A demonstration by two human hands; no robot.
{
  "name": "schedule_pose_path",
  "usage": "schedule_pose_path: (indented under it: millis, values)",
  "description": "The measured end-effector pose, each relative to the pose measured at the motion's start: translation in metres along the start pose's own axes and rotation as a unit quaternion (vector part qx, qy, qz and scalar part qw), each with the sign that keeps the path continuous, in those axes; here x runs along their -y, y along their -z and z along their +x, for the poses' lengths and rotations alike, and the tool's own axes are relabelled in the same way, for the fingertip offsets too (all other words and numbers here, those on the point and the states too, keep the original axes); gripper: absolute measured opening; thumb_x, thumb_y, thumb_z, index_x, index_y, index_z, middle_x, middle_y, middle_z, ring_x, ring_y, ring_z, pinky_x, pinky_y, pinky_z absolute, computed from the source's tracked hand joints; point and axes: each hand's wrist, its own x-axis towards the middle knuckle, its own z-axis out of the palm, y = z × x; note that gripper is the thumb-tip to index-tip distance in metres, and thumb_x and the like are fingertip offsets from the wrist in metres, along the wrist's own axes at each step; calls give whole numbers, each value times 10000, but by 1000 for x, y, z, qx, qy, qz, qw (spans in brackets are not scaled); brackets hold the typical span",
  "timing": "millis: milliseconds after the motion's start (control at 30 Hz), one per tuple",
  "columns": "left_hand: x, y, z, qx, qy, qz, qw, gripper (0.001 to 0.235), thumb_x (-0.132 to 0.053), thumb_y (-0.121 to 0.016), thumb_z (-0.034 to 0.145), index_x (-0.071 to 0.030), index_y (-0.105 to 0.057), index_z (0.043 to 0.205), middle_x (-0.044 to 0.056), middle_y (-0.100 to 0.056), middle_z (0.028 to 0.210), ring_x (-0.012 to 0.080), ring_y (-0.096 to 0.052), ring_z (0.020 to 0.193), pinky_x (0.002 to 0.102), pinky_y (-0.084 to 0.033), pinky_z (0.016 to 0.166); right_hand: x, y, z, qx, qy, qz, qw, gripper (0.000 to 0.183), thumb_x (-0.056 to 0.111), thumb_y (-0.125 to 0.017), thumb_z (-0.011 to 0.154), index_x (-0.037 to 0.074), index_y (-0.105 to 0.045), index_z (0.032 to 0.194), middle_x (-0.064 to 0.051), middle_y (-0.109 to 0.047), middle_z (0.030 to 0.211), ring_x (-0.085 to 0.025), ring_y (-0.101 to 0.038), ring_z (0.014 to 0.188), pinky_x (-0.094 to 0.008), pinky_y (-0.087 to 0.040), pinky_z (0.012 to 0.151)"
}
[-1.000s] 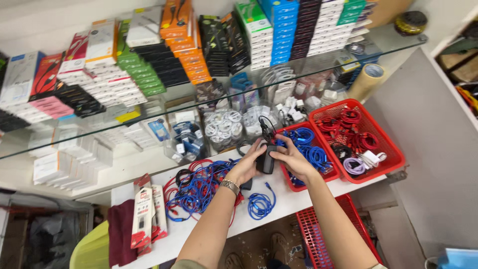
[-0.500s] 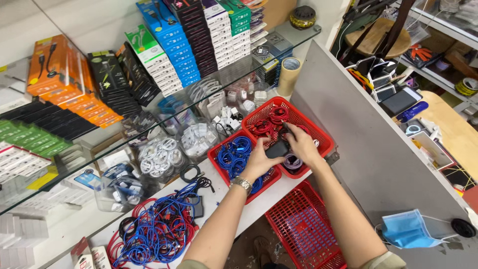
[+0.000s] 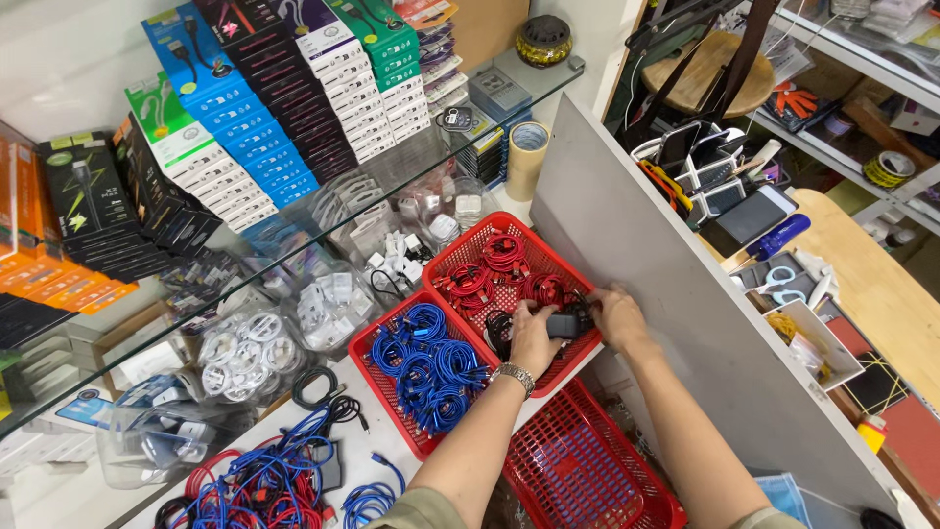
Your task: The person sorts tangled red, blue, and black cables on a white table, untangling and coiling them by hand. They place the coiled cables into red plastic baskets and occasionally handle power adapters, continuing the sorting process throughout the clip.
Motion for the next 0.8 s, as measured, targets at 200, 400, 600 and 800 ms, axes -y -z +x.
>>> schedule_pose_path:
  millis: [200,400,600,800]
  values:
    - [18,-2,-3,46,32,-55,997,603,-108,-869,726,-113,-637,1283,151,-547,1327,362,-612,1198,431,-517,1040,8,-14,-14,-32,-23,-13,999,339,58,-660,897,93,-690,1233,-180,-676,1253,-408,-666,1084,-486,-522,952]
    - [-6,19,9,104,74,-8,992,660,-111,-899,650,-129,-647,1260,165,-512,1311,366,-590,1172,451,-497,990,29,9,-12,24,1,-52,998,407,58,-663,888,102,-669,1293,-156,-653,1274,-371,-630,1180,-459,-517,1011]
    - [-12,32,-21,39,86,52,994,673,-274,-887,739,-9,-552,1258,190,-571,1254,363,-556,1204,445,-459,1045,64,19,-27,167,82,-117,976,659,183,-827,759,134,-583,1369,-92,-567,1345,-345,-478,1318,-440,-435,1082]
    - [10,23,-53,60,-41,100,992,428,-169,-823,747,-12,-707,1129,202,-605,1288,378,-547,1212,468,-439,1029,57,8,-25,137,147,-191,961,697,118,-820,735,148,-558,1380,-80,-562,1396,-343,-503,1317,-426,-455,1064]
